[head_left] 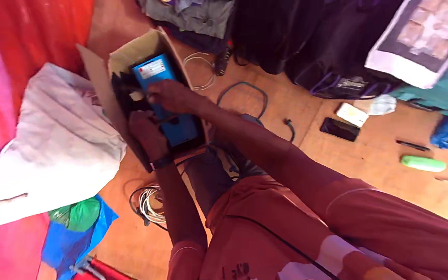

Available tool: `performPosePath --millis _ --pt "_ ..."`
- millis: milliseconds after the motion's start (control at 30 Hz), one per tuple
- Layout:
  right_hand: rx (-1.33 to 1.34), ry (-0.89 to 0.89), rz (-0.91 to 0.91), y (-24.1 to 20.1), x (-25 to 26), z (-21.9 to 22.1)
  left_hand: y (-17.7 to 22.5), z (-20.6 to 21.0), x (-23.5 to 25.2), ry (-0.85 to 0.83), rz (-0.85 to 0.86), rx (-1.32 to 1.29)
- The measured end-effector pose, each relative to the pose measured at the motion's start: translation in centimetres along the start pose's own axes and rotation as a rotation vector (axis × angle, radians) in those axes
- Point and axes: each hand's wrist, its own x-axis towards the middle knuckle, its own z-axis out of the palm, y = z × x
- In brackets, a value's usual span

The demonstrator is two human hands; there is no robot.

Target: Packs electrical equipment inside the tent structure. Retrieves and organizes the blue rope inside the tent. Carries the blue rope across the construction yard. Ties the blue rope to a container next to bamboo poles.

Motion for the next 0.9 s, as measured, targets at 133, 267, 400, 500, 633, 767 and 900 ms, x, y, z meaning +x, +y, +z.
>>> performPosePath --millis 133,267,400,500,633,767,900 --pt "0.004 0.201 0.149 1.1 0.7 -0.8 -0.7 -0.8 -4.2 0.116 -0.024 0.269" --pt "-0.058 0.232 0.249 1.1 0.9 -0.4 -2.1 -1.9 -6.4 0.108 -0.128 0.414" --pt "-0.095 0.227 0.251 0.9 0.7 -0.5 -2.2 -3.2 -7.4 -0.012 -0.206 0.476" --pt "-0.108 0.23 0.195 0.0 -0.9 -1.7 -1.6 -4.2 -7.6 -0.142 -0.229 0.51" --pt "-0.077 0.105 0.151 -1.4 -4.6 -3.5 -0.7 -4.9 -8.1 -0.154 -0.202 0.658" --pt "-0.096 -0.214 0.126 -1.3 -7.8 -2.5 -0.8 -5.5 -9.6 -0.205 -0.158 0.796" --pt "-0.203 -0.381 0.028 -1.7 -8.7 -0.8 -0.5 -4.9 -11.2 -0.217 0.054 0.986"
